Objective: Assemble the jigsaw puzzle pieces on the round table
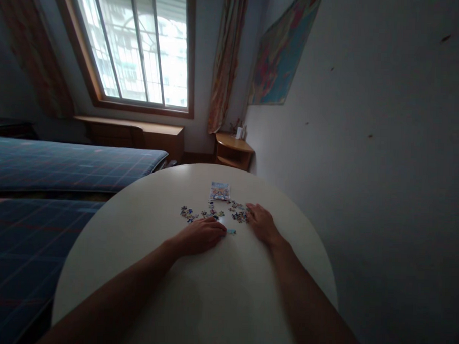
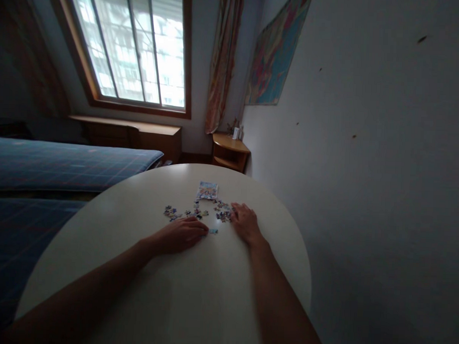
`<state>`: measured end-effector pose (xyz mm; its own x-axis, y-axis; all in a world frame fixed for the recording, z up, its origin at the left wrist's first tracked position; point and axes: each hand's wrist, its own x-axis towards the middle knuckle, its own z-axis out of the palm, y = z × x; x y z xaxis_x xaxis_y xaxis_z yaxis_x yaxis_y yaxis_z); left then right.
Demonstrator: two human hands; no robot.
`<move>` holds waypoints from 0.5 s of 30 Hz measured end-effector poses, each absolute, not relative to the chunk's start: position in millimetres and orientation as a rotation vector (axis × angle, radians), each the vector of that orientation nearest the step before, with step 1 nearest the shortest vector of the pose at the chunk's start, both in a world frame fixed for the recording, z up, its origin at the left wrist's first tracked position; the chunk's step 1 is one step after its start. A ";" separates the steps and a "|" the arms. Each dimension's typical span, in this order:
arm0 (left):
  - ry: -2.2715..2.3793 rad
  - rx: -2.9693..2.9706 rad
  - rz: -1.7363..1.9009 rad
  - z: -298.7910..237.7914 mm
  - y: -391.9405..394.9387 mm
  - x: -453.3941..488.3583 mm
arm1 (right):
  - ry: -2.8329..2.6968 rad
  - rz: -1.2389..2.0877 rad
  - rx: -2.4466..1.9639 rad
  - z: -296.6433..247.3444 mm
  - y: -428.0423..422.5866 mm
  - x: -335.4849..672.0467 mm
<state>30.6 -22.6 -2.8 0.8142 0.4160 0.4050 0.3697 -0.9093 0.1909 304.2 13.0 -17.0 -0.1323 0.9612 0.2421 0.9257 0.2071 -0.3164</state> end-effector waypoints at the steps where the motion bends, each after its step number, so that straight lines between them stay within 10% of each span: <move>1: 0.628 2.896 0.676 -2.0 -23.0 30.8 | -2.121 0.122 -1.755 -15.7 12.0 297.6; 15: 0.626 2.862 0.683 -6.9 -21.4 30.6 | -2.310 0.101 -1.684 -9.6 7.7 269.0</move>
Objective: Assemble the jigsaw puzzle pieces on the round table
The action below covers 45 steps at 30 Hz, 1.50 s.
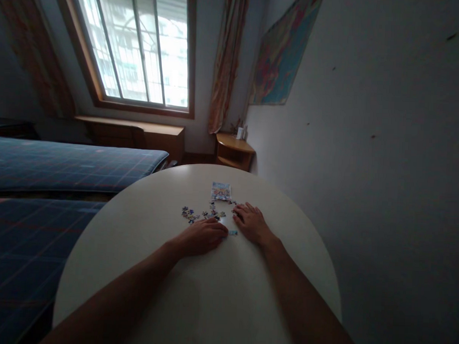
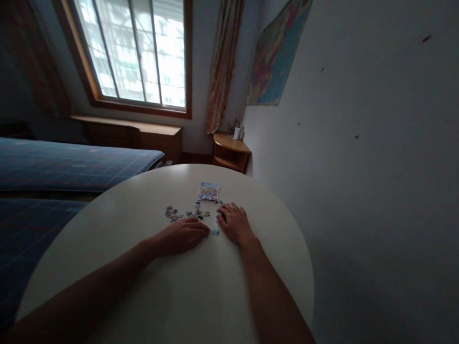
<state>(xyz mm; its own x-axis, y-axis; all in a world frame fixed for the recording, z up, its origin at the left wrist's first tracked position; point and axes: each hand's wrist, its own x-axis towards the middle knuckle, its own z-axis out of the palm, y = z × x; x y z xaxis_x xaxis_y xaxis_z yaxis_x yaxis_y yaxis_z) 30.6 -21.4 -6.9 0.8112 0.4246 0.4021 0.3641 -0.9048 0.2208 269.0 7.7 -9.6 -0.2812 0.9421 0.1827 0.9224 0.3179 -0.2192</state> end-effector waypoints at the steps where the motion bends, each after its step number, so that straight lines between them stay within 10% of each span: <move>1: 0.625 2.862 0.679 -6.5 -21.3 30.8 | -2.302 0.096 -1.688 -9.3 7.2 269.3; 45: 1.779 2.360 0.745 -24.6 40.0 -70.0 | -1.974 0.045 -1.778 -20.1 16.4 308.3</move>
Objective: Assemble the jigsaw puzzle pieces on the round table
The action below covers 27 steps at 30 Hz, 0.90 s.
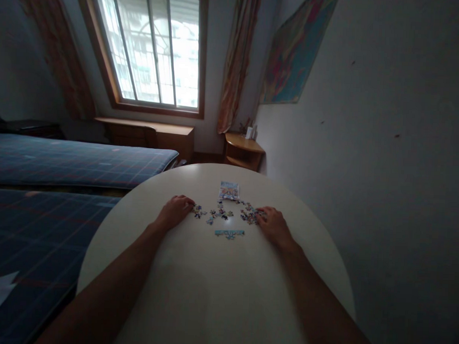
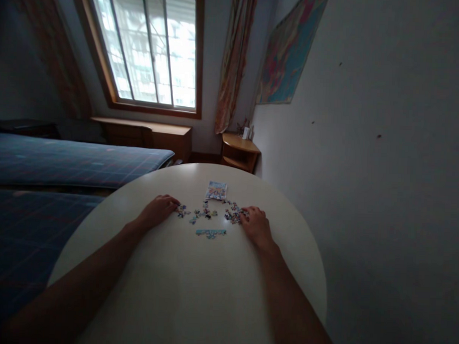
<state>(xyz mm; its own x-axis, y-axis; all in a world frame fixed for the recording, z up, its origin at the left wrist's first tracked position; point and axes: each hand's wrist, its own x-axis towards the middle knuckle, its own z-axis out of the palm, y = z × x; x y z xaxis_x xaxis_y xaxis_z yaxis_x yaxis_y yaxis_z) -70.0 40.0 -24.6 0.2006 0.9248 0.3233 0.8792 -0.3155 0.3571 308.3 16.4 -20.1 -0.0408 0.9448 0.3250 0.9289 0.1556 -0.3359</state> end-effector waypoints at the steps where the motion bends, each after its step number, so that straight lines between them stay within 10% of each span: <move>1: 1.809 2.340 0.738 -22.9 39.4 -69.4 | -1.984 0.045 -1.772 -21.0 16.1 308.1; 27: 1.930 2.020 0.625 -2.6 32.3 -80.9 | -1.962 0.039 -1.851 -28.8 16.0 321.9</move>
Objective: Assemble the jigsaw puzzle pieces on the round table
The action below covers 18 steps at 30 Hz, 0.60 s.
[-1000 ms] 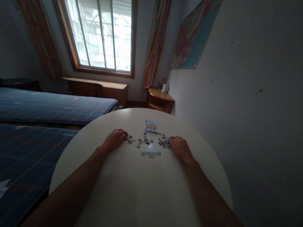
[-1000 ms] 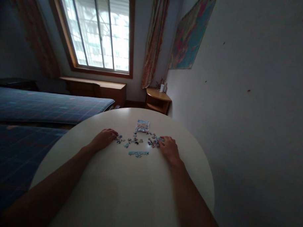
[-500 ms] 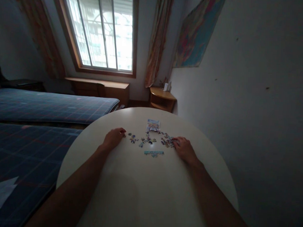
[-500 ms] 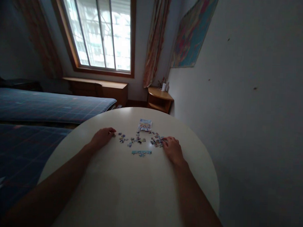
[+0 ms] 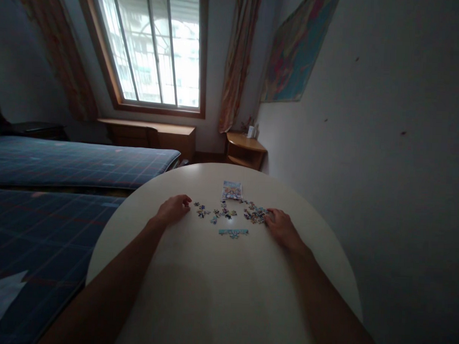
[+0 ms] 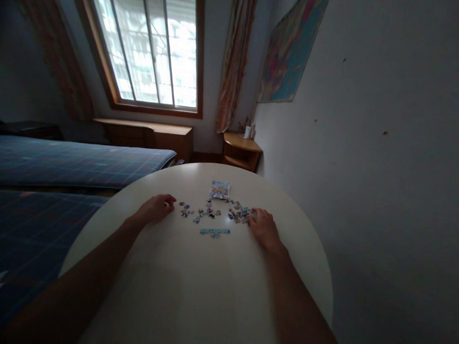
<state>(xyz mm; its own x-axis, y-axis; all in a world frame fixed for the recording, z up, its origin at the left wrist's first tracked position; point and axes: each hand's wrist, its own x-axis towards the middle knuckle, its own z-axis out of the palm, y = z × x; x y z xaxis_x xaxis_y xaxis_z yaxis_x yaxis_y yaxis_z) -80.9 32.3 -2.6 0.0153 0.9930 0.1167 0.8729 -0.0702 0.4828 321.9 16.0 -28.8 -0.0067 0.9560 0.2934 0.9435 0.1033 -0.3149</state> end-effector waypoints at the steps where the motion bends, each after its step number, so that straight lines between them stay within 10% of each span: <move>1: 1.916 2.015 0.642 -3.0 33.3 -80.7 | -1.958 0.040 -1.854 -29.1 15.7 321.9; 18: 1.577 2.099 0.690 -8.9 32.7 -64.5 | -1.978 0.059 -1.829 -25.8 11.3 318.7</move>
<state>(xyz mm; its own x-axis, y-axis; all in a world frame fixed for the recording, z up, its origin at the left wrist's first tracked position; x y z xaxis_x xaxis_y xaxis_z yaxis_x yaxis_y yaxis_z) -64.5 32.7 -8.9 0.2322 0.9633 0.1348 0.7530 -0.2657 0.6020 318.7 11.3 -25.8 -0.0254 0.9569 0.2892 0.9380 0.1229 -0.3242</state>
